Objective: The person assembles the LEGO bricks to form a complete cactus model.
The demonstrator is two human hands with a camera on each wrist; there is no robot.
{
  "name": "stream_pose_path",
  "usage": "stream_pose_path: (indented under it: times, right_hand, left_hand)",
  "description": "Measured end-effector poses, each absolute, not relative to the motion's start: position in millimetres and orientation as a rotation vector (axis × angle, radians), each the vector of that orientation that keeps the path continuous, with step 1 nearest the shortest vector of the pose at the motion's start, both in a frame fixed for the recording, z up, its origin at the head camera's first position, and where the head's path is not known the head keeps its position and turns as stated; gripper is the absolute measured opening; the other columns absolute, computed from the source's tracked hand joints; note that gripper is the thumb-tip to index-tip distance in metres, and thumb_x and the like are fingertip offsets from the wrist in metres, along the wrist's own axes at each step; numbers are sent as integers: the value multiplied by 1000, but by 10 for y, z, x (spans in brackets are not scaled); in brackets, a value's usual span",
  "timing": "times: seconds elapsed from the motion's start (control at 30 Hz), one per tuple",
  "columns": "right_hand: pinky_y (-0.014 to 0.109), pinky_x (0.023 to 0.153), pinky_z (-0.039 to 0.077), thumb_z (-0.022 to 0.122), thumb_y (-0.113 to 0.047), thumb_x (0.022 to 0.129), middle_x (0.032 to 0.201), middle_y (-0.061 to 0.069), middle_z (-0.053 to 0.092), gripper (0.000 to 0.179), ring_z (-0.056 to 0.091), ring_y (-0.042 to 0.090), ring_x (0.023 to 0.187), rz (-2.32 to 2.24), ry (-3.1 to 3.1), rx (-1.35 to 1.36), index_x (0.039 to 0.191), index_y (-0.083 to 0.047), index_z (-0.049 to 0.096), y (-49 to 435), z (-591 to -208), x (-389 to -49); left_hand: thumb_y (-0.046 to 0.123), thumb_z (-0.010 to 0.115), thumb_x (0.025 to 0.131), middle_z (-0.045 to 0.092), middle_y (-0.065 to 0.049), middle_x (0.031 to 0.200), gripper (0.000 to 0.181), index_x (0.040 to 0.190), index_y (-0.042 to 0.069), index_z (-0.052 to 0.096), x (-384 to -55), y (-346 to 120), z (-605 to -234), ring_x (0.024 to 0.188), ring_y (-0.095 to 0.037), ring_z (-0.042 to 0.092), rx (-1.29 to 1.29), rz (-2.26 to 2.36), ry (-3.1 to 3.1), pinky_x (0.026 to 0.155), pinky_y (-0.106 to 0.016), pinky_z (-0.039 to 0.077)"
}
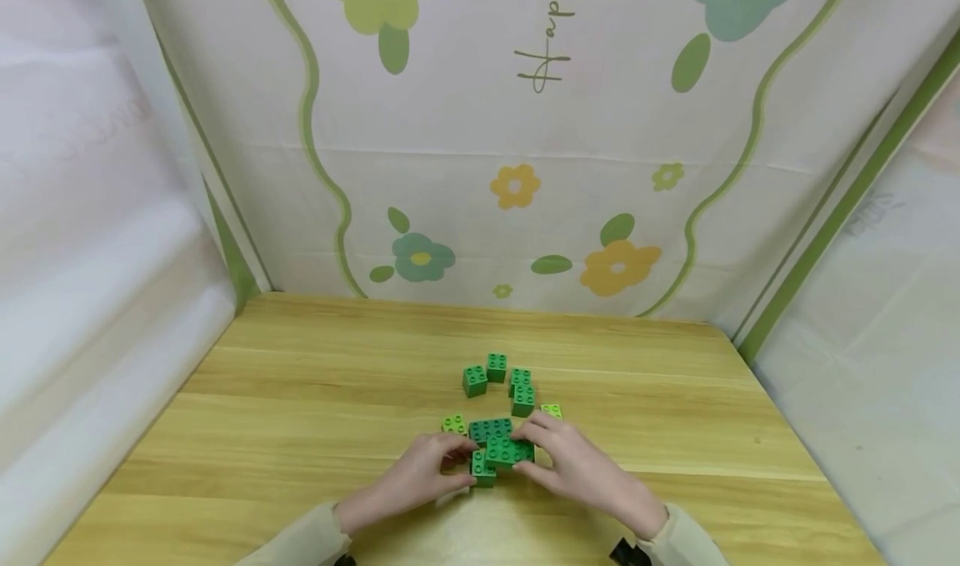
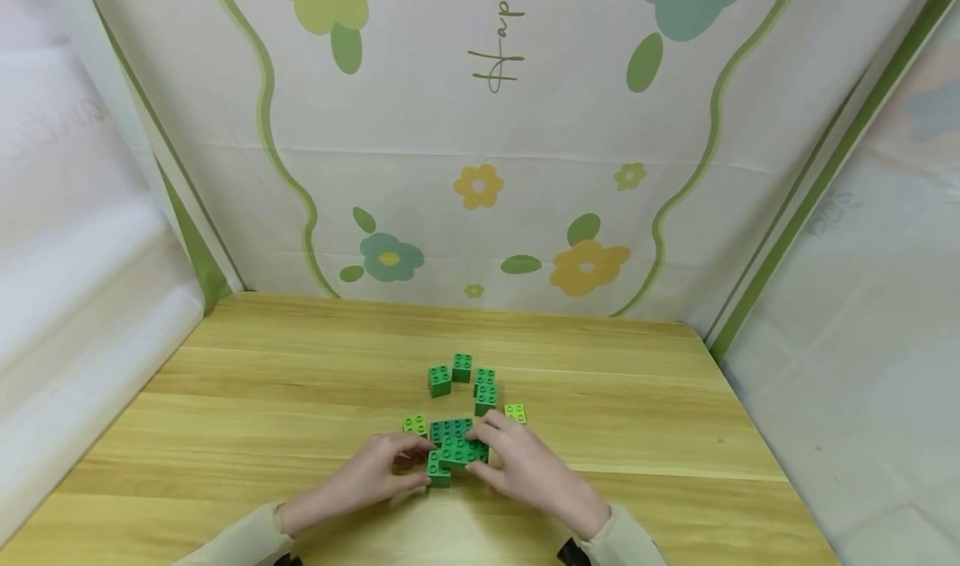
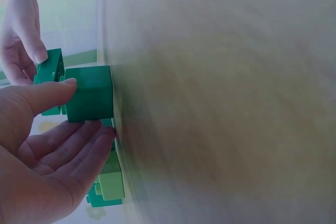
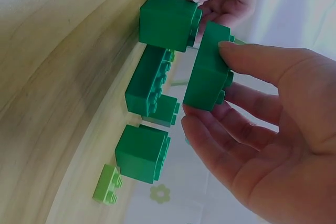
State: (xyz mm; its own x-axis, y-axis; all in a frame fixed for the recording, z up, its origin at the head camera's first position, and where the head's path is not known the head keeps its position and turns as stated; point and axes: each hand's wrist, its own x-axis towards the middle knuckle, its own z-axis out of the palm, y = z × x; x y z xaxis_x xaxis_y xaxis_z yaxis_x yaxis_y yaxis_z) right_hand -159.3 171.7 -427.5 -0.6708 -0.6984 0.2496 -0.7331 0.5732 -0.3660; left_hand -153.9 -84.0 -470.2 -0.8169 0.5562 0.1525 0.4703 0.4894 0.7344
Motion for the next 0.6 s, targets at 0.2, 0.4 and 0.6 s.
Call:
stream_pose_path:
  times: [0.2,0.4,0.6]
  right_hand:
    - [20,80,58,73,-22,90,110,0,65,29,62,7,95,684,-2716,1275,115,-8,67,1684,-4288,-1596]
    - [17,78,56,71,-24,92,108,-2,64,29,60,6,94,695,-2730,1283,116,-9,67,1652,-4295,-1594]
    - [18,78,56,71,-26,92,110,-4,63,31,58,4,94,688,-2750,1273,120,-12,67,1626,-4318,-1611]
  left_hand:
    - [17,78,85,74,-11,108,36,115,0,68,-1550,-835,-4714,93,-18,71,894,1240,2612,80,-21,60]
    - [18,78,85,74,-11,109,37,115,0,68,-1553,-833,-4716,95,-19,71,892,1222,2613,80,-20,60]
    - [17,78,85,74,-14,108,37,115,-2,68,-1551,-839,-4721,95,-21,72,900,1235,2610,81,-20,60]
